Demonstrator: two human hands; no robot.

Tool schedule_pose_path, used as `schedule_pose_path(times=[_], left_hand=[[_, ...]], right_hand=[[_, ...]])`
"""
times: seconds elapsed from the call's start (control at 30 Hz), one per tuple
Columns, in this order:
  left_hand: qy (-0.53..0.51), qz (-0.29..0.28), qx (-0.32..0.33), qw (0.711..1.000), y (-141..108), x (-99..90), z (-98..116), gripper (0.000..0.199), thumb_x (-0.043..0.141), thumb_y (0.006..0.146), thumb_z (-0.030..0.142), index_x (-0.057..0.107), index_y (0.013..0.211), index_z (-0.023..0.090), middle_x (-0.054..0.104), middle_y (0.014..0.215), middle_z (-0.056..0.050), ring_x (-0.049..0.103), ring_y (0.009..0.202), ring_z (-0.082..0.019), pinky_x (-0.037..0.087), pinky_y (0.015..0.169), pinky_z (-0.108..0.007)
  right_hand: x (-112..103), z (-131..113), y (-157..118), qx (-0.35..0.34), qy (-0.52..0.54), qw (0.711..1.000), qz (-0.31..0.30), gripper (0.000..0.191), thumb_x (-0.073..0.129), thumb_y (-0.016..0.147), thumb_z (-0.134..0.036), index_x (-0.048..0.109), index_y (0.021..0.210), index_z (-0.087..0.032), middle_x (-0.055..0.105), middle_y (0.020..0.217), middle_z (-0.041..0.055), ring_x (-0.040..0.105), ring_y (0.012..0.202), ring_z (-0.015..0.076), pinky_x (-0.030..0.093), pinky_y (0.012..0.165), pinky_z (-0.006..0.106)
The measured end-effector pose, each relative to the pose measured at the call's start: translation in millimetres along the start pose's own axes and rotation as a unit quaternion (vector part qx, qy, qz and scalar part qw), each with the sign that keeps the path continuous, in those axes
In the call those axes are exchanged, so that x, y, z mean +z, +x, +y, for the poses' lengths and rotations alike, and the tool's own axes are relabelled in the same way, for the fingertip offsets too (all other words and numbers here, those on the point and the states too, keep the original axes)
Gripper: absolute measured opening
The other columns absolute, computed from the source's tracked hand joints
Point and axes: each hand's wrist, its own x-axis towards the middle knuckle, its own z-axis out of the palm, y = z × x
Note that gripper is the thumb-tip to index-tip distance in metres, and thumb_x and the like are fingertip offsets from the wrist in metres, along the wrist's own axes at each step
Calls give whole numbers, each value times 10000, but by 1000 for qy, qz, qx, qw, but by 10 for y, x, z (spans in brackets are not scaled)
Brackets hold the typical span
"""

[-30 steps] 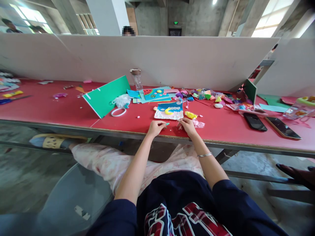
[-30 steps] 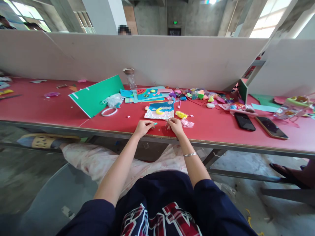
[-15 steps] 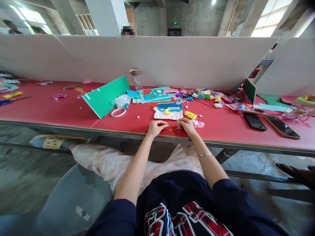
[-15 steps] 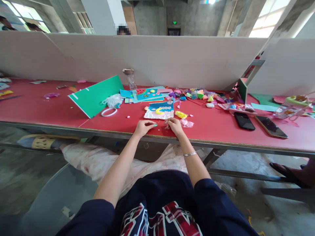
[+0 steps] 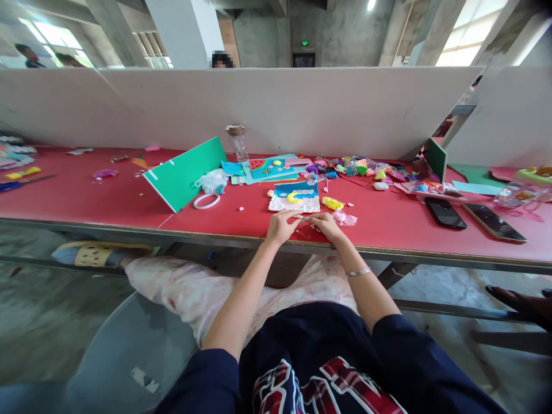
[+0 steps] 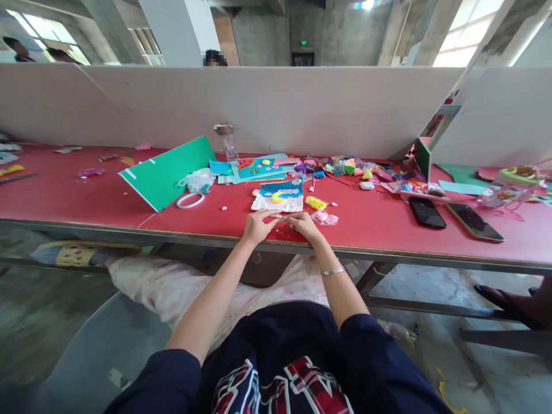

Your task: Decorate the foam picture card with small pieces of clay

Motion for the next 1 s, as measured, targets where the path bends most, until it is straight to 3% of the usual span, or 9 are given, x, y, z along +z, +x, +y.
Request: schedule_pose_path(times=[0.43,0.6,0.8,1.0], left_hand=[[56,10,64,996,-1,97,-88,150,646,756,181,678,903,182,708,866,-55,653,825,-174,547,752,-315],[61,-30,98,993,-1,108,-152,132,622,775,182,685,890,184,704,853,-56,623,854,-185,536,757,-346],[68,-45,73,994,9,82,-75,136,562,815,207,697,801,203,696,794,-46,592,823,-182,520,739,-337],[75,-2,7,997,-45,-57,-117,179,525,837,268,676,876,180,694,857,-67,606,864,-185,504,806,-336]], right_hand=[[-7,17,-7,-4,-11,999,30,353,576,696,-432,647,652,-88,312,475,-59,246,466,53,166,479,241],[5,11,-5,-12,-29,999,20,332,574,694,-415,624,597,-102,330,464,-54,250,475,56,176,478,236],[7,35,6,-16,-29,999,36,346,568,687,-425,558,510,-127,320,448,-53,250,475,60,186,479,236],[5,36,8,13,-6,995,96,354,540,680,-402,692,773,-96,307,441,-57,262,468,77,206,480,240]])
